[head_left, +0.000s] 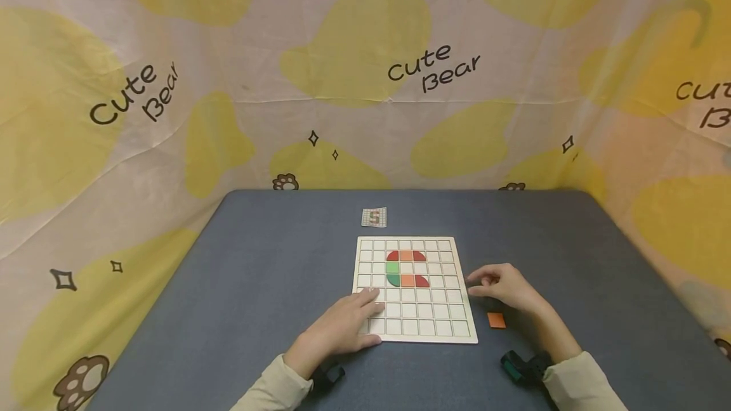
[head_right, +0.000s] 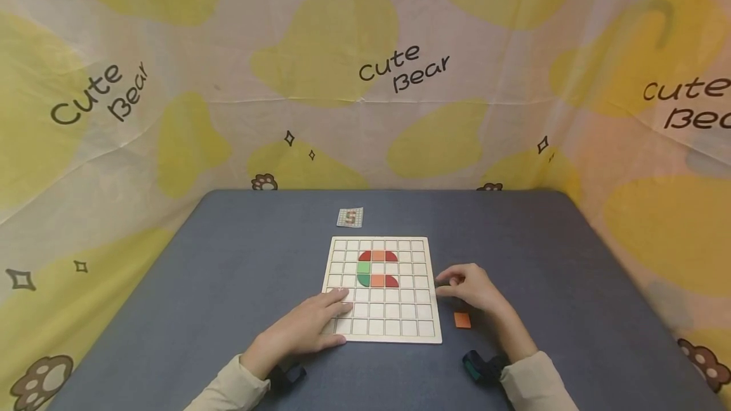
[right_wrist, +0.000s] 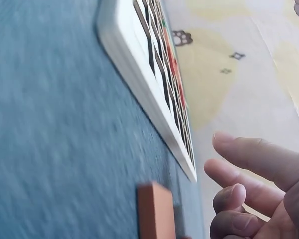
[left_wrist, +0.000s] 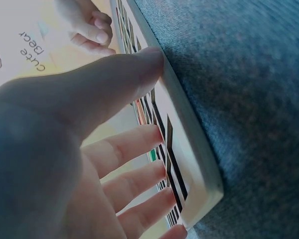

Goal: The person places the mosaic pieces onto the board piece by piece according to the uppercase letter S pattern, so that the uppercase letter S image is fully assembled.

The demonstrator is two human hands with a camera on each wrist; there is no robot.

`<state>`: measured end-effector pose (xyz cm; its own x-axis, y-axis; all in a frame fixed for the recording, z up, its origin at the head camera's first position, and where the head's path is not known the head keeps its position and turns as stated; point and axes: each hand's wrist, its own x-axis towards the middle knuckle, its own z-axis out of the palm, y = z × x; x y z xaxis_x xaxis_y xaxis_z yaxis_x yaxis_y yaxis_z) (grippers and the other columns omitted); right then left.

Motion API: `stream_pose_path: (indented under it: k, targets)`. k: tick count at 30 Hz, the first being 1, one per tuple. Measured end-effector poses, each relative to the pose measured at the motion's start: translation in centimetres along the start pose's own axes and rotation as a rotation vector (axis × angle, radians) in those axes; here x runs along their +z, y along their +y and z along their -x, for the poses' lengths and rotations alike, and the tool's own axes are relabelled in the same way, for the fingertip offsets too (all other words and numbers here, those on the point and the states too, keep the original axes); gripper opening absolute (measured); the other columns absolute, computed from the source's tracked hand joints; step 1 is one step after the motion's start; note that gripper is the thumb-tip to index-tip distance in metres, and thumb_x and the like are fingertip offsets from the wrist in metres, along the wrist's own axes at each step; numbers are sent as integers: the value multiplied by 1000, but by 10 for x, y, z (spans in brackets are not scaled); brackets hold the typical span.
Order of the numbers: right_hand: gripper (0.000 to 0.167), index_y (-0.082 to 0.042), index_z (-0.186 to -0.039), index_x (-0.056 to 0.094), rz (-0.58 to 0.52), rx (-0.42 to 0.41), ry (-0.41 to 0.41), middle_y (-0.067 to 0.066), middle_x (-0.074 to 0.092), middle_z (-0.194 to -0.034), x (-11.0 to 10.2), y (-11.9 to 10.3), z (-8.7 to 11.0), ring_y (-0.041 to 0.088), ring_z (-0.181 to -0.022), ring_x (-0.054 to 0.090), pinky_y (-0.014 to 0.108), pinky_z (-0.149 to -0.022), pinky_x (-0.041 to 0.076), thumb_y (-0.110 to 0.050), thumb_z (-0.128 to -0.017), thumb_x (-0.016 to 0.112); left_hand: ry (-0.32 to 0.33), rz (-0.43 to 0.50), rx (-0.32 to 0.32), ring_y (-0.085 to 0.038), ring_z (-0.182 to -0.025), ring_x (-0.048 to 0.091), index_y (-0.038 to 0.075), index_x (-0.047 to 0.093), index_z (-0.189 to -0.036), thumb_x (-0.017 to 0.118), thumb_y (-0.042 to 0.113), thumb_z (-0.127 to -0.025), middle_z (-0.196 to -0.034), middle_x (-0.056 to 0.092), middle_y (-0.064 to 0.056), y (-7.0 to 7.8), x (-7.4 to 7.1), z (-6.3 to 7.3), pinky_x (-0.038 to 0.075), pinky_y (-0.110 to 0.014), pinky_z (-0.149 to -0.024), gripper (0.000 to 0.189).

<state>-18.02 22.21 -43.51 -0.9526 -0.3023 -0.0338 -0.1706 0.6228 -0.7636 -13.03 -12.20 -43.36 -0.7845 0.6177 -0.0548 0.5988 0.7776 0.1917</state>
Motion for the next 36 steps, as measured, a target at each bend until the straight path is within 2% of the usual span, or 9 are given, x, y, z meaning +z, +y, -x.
stream_pose_path:
  k: [9, 23, 28, 36]
  targets:
    - [33, 5, -103, 69, 4, 21, 15, -3, 49, -67, -18, 15, 5, 0, -53, 39, 19, -48, 33, -18, -81, 75, -4, -11, 2, -27, -136, 49, 13, 57, -132, 69, 39, -86, -147, 49, -9, 0, 1, -1, 45, -41, -109, 54]
    - [41, 8, -111, 66, -34, 148, 37, -5, 49, -67, -31, 33, 9, 2, -58, 42, 20, -54, 35, -19, -82, 75, 7, -12, 7, -27, -136, 49, 13, 58, -131, 69, 39, -86, -147, 49, -10, 0, 0, 1, 45, -41, -109, 54]
    - [42, 9, -112, 65, -6, 157, 51, -4, 49, -68, -35, 36, 12, 3, -60, 42, 20, -55, 35, -18, -82, 75, 16, -17, 14, -28, -135, 50, 13, 58, -131, 69, 39, -85, -146, 50, -10, 0, 0, 1, 45, -41, -108, 54]
    - [42, 9, -110, 66, 34, 217, 71, -4, 45, -66, -39, 39, 15, 5, -59, 40, 21, -55, 31, -17, -78, 78, 4, -9, 2, -27, -136, 48, 13, 58, -132, 69, 39, -86, -147, 49, -10, 0, 1, 0, 45, -41, -109, 54]
